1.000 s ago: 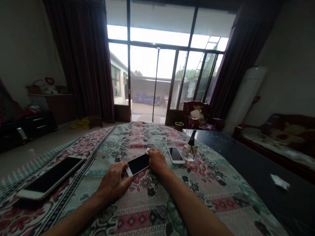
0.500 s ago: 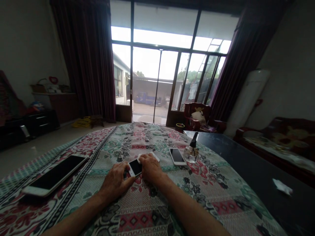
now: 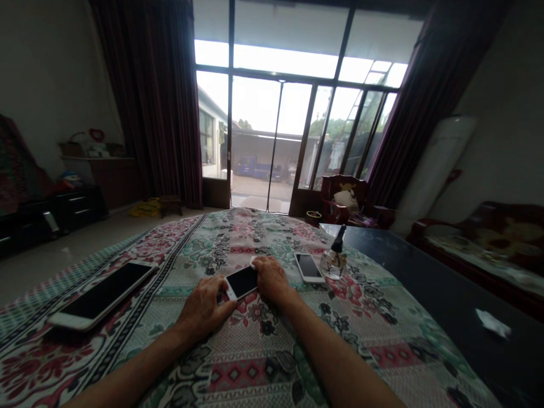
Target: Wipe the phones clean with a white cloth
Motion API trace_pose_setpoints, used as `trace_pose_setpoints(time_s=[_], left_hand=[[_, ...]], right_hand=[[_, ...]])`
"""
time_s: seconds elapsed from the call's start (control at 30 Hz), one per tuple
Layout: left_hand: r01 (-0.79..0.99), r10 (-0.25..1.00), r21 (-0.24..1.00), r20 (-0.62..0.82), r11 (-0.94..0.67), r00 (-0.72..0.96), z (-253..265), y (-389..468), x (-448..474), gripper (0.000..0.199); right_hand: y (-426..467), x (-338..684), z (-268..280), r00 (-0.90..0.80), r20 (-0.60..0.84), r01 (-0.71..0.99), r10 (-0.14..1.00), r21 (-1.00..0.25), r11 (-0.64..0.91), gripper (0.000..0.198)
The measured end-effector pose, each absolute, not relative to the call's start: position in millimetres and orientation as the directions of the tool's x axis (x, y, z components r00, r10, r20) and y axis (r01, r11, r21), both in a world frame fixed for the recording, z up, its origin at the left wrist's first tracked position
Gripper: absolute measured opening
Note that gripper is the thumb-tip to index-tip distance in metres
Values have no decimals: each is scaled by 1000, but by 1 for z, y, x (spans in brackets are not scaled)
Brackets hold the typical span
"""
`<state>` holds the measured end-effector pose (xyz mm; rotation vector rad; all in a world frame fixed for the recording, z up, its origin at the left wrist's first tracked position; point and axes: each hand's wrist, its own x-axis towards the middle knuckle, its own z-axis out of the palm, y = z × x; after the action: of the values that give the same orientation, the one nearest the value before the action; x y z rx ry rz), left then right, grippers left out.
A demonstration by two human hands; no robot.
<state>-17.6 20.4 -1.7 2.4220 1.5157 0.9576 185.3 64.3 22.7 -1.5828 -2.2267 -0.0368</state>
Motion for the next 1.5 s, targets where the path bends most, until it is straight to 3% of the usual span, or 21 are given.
trace_pose_setpoints(time_s=[0.23, 0.5, 0.93, 1.5], left_hand=[[759, 846, 426, 440, -493, 302, -2, 21, -19, 22], [753, 840, 438, 465, -491, 278, 1, 19, -17, 19], [762, 836, 411, 460, -500, 300, 0, 19, -17, 22], [754, 829, 420, 479, -505, 288, 1, 17, -16, 20]], right_hand=[[70, 203, 24, -164, 308, 955, 937, -188, 229, 38], [52, 186, 28, -214, 300, 954, 929, -141, 265, 29], [42, 170, 28, -488, 321, 802, 812, -203, 562, 32], [64, 203, 27, -191, 326, 951, 926, -171, 257, 34]])
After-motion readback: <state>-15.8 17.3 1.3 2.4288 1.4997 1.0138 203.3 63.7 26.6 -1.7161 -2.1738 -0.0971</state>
